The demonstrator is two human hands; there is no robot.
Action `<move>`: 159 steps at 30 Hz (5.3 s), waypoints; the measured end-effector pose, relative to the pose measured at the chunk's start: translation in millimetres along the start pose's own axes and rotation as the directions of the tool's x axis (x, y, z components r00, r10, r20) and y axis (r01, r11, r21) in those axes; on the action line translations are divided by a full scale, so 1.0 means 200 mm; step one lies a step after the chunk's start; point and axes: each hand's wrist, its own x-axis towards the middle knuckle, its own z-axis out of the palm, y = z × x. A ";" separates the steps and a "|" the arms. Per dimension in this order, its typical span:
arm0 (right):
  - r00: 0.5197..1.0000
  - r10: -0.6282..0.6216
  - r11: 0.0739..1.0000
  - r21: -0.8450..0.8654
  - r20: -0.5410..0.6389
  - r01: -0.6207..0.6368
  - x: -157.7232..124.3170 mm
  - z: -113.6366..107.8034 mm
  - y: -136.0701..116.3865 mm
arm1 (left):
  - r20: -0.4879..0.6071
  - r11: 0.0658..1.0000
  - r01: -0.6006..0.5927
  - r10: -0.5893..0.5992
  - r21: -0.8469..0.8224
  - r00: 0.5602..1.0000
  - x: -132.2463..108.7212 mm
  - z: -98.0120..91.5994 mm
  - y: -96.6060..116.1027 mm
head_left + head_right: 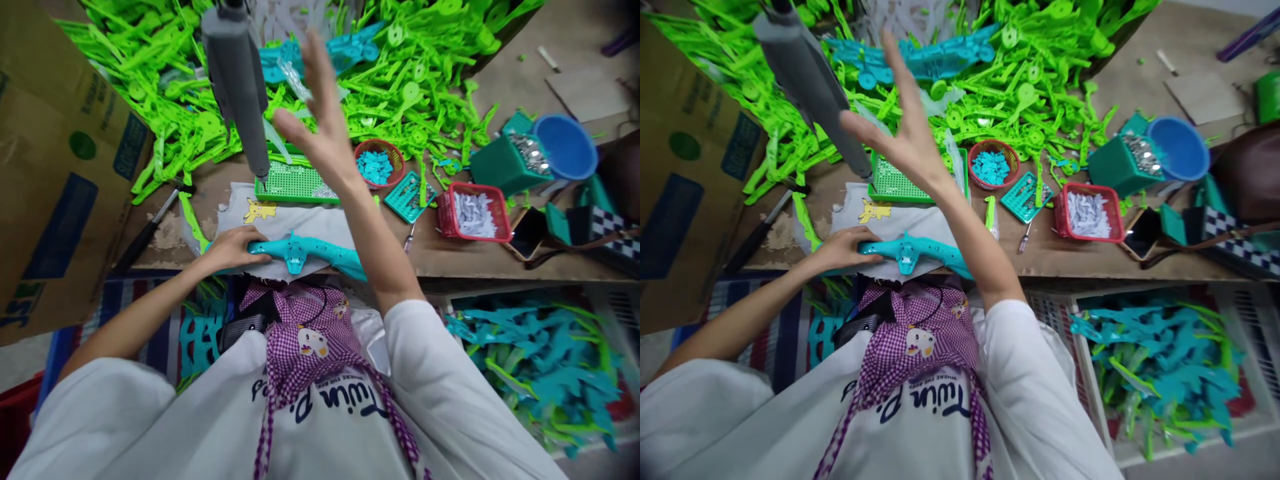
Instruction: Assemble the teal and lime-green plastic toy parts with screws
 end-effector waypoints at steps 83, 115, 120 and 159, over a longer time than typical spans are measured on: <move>0.902 0.238 0.965 0.194 -0.360 -0.177 0.06 0.04 0.41 | 0.041 0.999 0.048 -0.048 -0.007 0.998 -0.01 0.00 -0.01; 0.939 0.213 0.904 0.418 -0.271 -0.085 -0.13 -0.14 0.26 | 0.068 0.998 0.058 -0.057 -0.014 0.996 -0.01 -0.02 0.00; 0.949 0.309 0.861 0.440 -0.056 -0.254 -0.54 -0.15 0.14 | 0.067 0.998 0.056 -0.055 -0.017 0.996 0.00 -0.01 -0.01; 0.781 0.310 0.945 0.265 -0.542 -0.192 -0.55 0.00 -0.11 | 0.049 0.997 0.069 -0.067 -0.040 0.997 0.00 0.00 0.04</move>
